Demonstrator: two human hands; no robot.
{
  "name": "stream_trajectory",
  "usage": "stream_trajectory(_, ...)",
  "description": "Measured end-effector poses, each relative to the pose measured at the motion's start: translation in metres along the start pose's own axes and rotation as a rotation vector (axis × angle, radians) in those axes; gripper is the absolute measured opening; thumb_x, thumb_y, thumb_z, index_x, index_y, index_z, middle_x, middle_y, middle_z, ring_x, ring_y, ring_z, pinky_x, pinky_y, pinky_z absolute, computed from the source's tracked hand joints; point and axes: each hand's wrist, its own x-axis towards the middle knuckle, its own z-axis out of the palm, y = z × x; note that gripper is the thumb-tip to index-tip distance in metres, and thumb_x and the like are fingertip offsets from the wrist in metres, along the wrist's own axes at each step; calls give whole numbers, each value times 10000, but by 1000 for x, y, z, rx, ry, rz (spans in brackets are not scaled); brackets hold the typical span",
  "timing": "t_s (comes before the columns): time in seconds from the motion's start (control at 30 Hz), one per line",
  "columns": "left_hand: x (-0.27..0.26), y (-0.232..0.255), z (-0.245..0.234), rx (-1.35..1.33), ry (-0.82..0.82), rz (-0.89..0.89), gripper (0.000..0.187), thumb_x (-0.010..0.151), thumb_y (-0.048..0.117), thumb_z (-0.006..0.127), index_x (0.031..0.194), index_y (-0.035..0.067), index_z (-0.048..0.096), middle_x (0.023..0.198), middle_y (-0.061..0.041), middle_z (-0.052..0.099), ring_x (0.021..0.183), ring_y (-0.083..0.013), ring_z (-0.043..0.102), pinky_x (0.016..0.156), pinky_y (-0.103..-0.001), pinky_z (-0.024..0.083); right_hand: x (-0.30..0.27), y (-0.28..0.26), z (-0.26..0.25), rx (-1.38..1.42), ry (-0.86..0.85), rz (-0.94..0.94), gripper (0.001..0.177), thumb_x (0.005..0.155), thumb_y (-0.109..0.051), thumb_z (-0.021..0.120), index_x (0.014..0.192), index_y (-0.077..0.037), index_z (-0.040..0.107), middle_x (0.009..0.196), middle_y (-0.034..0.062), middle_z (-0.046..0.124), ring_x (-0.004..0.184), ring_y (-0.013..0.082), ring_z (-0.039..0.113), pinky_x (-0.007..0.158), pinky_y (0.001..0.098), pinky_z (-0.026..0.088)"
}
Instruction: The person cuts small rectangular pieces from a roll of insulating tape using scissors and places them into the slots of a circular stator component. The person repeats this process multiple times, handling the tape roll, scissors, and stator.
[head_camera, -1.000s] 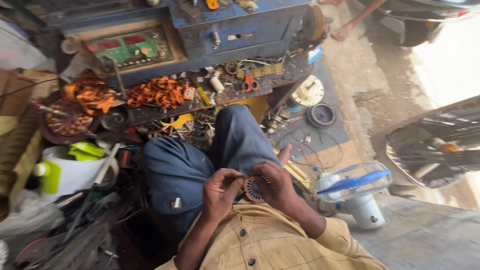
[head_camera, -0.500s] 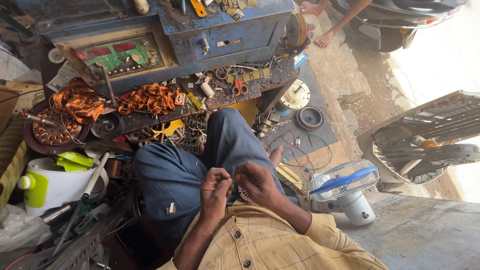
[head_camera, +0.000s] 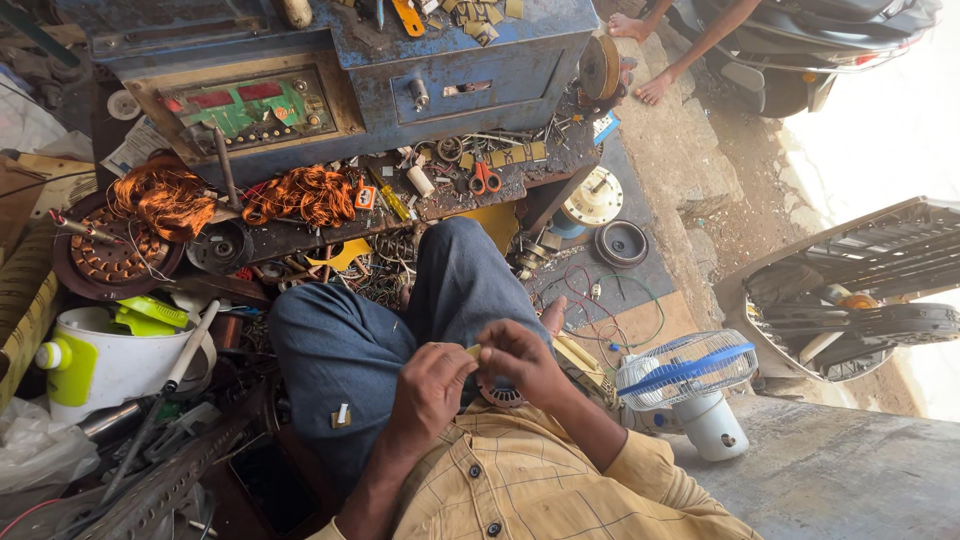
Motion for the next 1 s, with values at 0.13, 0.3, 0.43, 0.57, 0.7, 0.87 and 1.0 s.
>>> stream_trajectory(0.13, -4, -10, 4, -233, 32, -142, 91, 870, 73, 770, 880, 19, 697, 860, -94, 743, 808, -230, 746, 701, -333, 597, -10, -7, 1, -460, -76, -421, 161, 956, 53, 684, 1105, -3, 663, 1038, 93, 727, 943, 178, 705, 842, 316, 586)
stream_trajectory(0.3, 0, -7, 0, -197, -95, -191, 221, 846, 43, 775, 1045, -7, 693, 993, -131, 732, 859, -247, 740, 732, -334, 606, -12, -16, 5, -849, 25, -636, 184, 842, 65, 749, 997, -25, 708, 1015, 102, 742, 885, 212, 758, 770, 317, 607)
stream_trajectory(0.43, 3, -7, 0, -75, -109, -9, 334, 801, 35, 804, 1115, -12, 702, 1062, -157, 714, 984, -309, 726, 831, -382, 606, -10, -22, 0, -870, -65, -642, 173, 856, 67, 747, 999, -26, 721, 1031, 95, 745, 905, 227, 765, 781, 318, 613)
stream_trajectory(0.57, 3, -7, 1, -80, -145, -27, 339, 806, 20, 806, 1128, -8, 708, 1043, -149, 717, 960, -300, 737, 808, -369, 620, -13, -30, -7, -899, -135, -599, 174, 861, 62, 744, 1009, -28, 725, 1051, 97, 738, 934, 238, 763, 800, 328, 614)
stream_trajectory(0.7, 4, -5, 1, -106, -140, -23, 337, 794, 19, 817, 1115, -15, 716, 1012, -144, 716, 919, -285, 742, 769, -349, 624, -15, -32, -7, -887, -142, -579, 178, 864, 55, 742, 1015, -37, 734, 1053, 92, 745, 941, 231, 770, 817, 325, 622)
stream_trajectory(0.87, 0, -11, 3, -39, -66, 12, 269, 804, 3, 799, 1066, -14, 744, 975, -140, 726, 886, -275, 740, 746, -346, 618, -18, -42, 3, -876, -87, -483, 297, 830, -26, 813, 1110, -51, 716, 1143, 104, 734, 968, 237, 767, 841, 341, 626)
stream_trajectory(1.0, -8, -26, 6, -83, -1, -155, 194, 864, -3, 763, 1057, -5, 750, 963, -129, 736, 846, -242, 763, 711, -317, 635, -29, -47, 12, -1272, 84, -523, 693, 589, -171, 927, 1220, -42, 673, 1236, 198, 644, 1085, 402, 647, 887, 488, 547)
